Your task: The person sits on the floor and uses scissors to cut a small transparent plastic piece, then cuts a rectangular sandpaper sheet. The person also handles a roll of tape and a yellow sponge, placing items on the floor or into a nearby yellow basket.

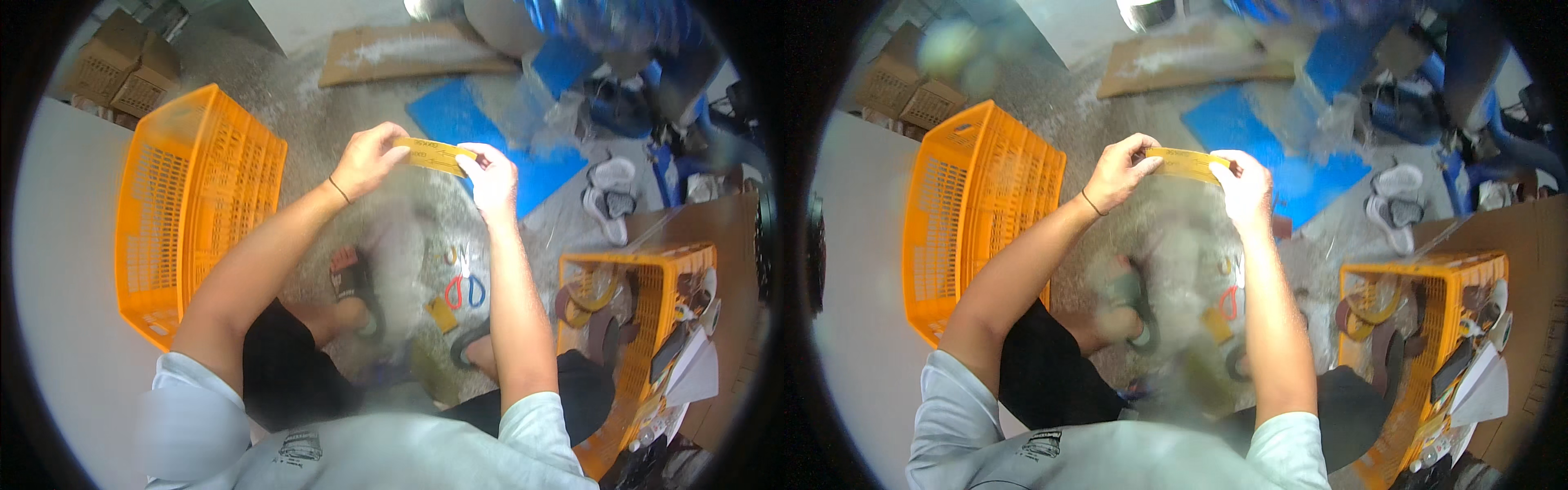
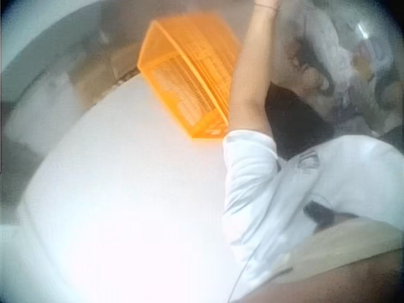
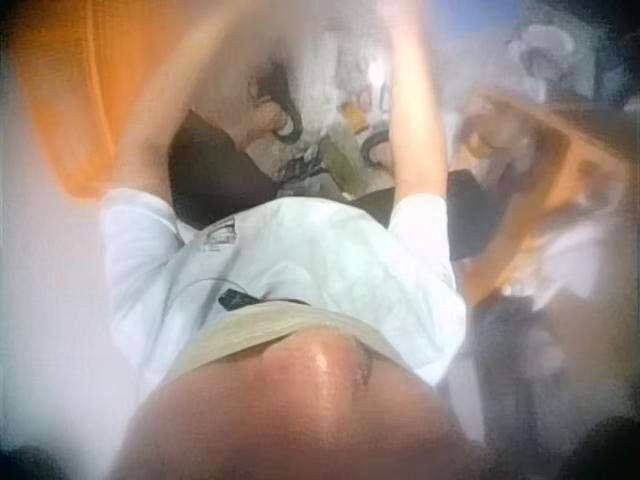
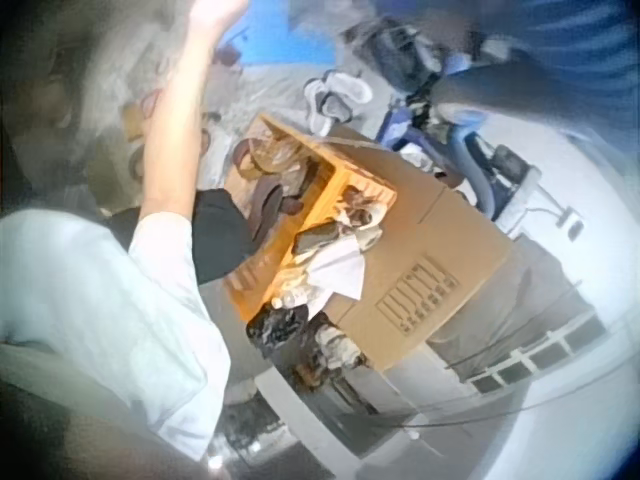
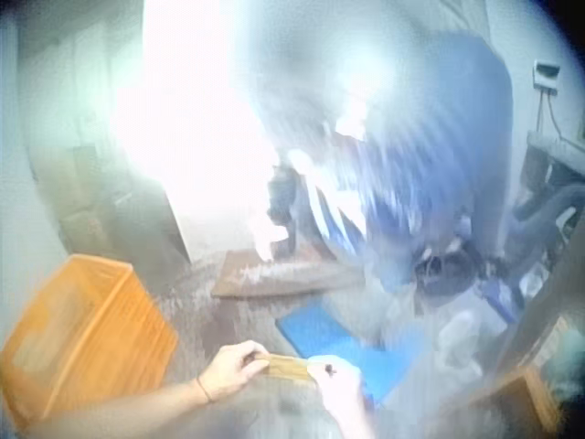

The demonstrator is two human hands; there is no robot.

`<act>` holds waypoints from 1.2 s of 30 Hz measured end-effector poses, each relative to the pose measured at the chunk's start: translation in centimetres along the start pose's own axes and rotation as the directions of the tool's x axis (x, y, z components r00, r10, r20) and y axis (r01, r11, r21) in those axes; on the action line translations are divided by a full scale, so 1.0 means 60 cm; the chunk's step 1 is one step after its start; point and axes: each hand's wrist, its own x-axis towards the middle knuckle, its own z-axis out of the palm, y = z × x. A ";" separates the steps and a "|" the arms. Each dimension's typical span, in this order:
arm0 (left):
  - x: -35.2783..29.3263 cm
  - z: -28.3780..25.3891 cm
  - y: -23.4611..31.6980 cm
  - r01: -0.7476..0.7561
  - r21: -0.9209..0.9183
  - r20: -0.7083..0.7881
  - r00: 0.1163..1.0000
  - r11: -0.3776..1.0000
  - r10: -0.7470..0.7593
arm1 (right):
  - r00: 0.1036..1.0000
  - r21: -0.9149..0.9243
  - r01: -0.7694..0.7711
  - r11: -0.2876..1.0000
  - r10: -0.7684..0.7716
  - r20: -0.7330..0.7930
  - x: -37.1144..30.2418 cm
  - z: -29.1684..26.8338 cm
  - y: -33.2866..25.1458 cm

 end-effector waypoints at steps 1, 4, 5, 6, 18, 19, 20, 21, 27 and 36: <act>0.016 -0.015 0.025 0.011 -0.130 -0.066 0.998 0.991 -0.020 | 1.000 0.075 0.011 0.997 -0.010 -0.016 0.018 0.009 -0.045; 0.068 -0.057 0.088 -0.024 -0.352 -0.234 0.970 0.936 -0.063 | 0.992 0.388 0.095 0.917 -0.053 -0.117 0.057 0.034 -0.150; 0.081 -0.071 0.105 -0.020 -0.390 -0.258 0.962 0.921 -0.088 | 0.996 0.459 0.069 0.886 -0.036 -0.081 0.068 0.036 -0.177; 0.092 -0.081 0.121 -0.022 -0.435 -0.279 0.954 0.900 -0.112 | 0.991 0.478 0.136 0.868 -0.124 -0.055 0.075 0.036 -0.200; 0.126 -0.113 0.213 -0.369 -0.256 -0.609 0.779 0.894 0.147 | 0.900 0.351 0.355 0.867 -0.215 -0.378 0.094 0.078 -0.306; 0.126 -0.116 0.217 -0.395 -0.246 -0.611 0.772 0.885 0.176 | 0.899 0.361 0.354 0.863 -0.207 -0.386 0.093 0.078 -0.309; 0.126 -0.119 0.222 -0.424 -0.235 -0.611 0.764 0.875 0.206 | 0.897 0.371 0.353 0.859 -0.199 -0.394 0.092 0.079 -0.310; 0.123 -0.120 0.225 -0.457 -0.160 -0.621 0.736 0.875 0.271 | 0.890 0.350 0.363 0.864 -0.211 -0.403 0.090 0.080 -0.310; 0.104 -0.086 0.241 -0.550 -0.142 -0.660 0.672 0.823 0.336 | 0.744 0.341 0.664 0.665 -0.544 -0.388 0.058 0.110 -0.300; 0.108 -0.106 0.228 -0.482 -0.559 -0.442 0.862 0.675 0.249 | 0.889 0.629 0.445 0.637 -0.399 -0.226 0.073 0.097 -0.290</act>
